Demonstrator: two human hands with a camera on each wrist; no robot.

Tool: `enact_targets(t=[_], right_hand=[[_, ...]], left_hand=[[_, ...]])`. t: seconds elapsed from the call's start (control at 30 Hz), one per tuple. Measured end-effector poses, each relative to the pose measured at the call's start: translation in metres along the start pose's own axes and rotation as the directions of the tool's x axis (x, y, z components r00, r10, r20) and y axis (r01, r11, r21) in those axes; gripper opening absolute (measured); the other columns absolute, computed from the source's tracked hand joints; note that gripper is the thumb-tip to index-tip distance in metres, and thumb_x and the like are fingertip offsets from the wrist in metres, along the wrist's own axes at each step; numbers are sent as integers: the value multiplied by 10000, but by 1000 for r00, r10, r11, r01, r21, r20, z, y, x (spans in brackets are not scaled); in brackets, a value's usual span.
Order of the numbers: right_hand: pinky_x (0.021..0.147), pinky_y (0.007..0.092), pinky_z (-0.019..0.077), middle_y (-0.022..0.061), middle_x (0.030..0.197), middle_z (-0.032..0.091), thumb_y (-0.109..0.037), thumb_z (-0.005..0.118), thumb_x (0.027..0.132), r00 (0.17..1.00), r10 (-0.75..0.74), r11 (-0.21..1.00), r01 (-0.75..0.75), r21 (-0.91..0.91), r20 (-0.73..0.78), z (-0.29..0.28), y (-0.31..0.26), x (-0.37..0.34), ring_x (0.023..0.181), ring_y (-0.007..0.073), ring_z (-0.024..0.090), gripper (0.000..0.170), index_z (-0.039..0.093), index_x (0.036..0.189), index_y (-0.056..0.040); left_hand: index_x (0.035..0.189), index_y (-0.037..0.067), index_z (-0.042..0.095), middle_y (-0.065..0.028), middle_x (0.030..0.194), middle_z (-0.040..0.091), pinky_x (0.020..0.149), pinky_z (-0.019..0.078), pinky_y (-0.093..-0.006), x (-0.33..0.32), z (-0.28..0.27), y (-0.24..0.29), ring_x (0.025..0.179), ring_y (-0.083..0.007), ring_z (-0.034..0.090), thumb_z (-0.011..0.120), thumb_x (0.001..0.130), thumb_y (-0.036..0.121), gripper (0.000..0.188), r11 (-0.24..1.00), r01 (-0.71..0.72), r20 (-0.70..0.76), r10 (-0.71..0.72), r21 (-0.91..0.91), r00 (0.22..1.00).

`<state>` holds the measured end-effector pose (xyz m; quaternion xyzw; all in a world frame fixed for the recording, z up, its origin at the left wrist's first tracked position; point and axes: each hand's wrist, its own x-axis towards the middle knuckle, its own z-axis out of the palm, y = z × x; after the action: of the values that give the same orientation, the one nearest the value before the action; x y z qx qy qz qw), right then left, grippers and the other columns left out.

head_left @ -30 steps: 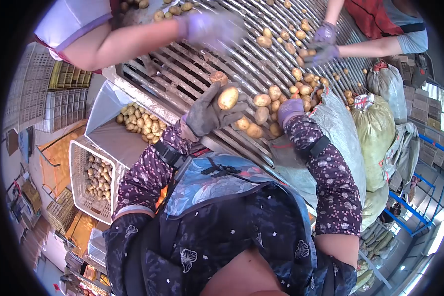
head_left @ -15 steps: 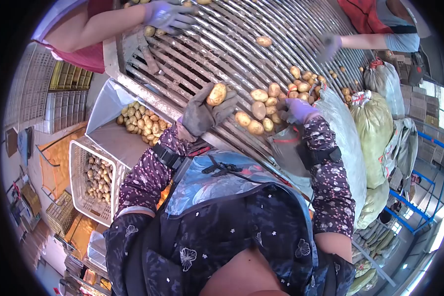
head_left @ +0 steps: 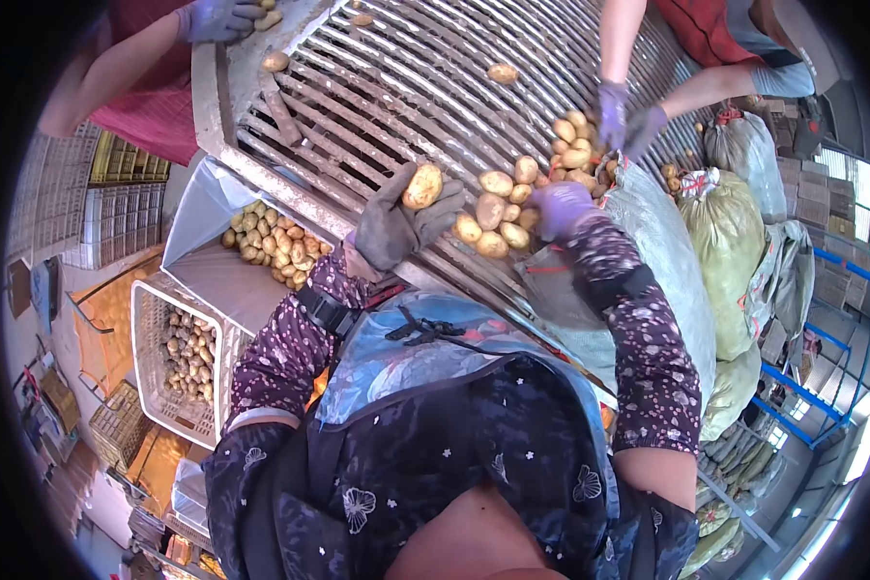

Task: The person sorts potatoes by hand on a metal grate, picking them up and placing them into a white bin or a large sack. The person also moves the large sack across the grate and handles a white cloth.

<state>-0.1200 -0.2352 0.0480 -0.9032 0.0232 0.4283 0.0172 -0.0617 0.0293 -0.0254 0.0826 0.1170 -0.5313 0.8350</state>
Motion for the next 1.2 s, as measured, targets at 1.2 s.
enact_targets(t=[1.2], right_hand=[[638,408,440,69,830,636,-158,572,802,903,62,872,-257,-416,-426,95,-90,11,815,242,645,125,680,835,-104]], left_hand=[[1374,-11,399,-168,1365,500,1005,450,-458,-10,2,-3,1208,-288,530,344,1020,403,548,984,-155,-16,157,93,987]])
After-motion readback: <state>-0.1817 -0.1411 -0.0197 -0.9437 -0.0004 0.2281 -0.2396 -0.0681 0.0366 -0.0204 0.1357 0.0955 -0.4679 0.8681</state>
